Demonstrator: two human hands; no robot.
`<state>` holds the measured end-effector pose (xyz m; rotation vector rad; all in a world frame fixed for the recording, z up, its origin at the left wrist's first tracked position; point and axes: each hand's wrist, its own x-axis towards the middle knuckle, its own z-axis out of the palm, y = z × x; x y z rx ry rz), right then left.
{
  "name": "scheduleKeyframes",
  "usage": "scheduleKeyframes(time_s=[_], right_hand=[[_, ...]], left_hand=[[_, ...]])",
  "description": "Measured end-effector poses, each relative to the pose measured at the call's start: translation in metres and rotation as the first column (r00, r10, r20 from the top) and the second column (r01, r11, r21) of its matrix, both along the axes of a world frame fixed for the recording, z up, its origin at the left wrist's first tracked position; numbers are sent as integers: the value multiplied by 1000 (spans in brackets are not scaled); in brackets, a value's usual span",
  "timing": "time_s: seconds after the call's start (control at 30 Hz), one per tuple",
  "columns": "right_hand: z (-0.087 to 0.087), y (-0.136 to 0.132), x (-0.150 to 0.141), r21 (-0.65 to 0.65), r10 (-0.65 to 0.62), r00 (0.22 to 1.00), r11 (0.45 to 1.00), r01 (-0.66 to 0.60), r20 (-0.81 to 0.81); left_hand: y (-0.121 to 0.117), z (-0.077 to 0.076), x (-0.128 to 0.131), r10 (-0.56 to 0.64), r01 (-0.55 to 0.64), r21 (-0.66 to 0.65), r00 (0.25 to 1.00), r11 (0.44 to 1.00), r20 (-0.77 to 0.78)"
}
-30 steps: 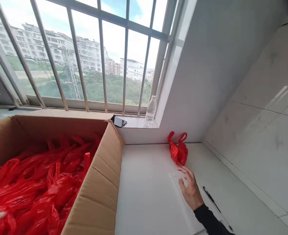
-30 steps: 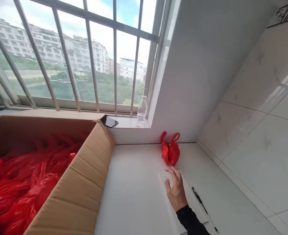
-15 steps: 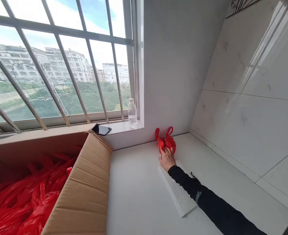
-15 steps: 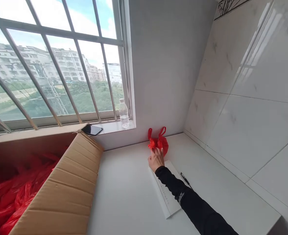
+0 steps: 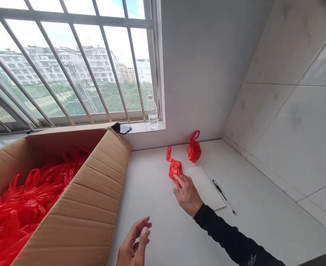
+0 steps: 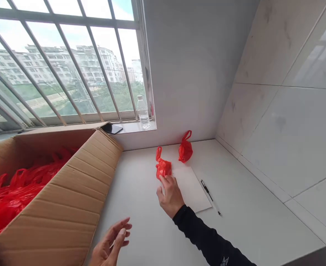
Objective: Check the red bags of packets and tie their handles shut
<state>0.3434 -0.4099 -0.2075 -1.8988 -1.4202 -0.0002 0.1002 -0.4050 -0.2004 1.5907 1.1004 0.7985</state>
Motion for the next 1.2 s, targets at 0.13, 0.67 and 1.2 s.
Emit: scheduleKeyframes(time_s=[0.13, 0.67, 1.2], right_hand=[[-27, -83, -74, 81, 208, 944, 978, -193, -258], [-11, -126, -30, 87, 307, 927, 951, -295, -215], [-1, -143, -22, -82, 152, 847, 971, -224, -509]], left_hand=[[-10, -18, 34, 41, -40, -18, 996, 999, 82], [-41, -6, 18, -467, 496, 154, 863, 854, -190], [-43, 2, 19, -145, 283, 409, 931, 868, -335]])
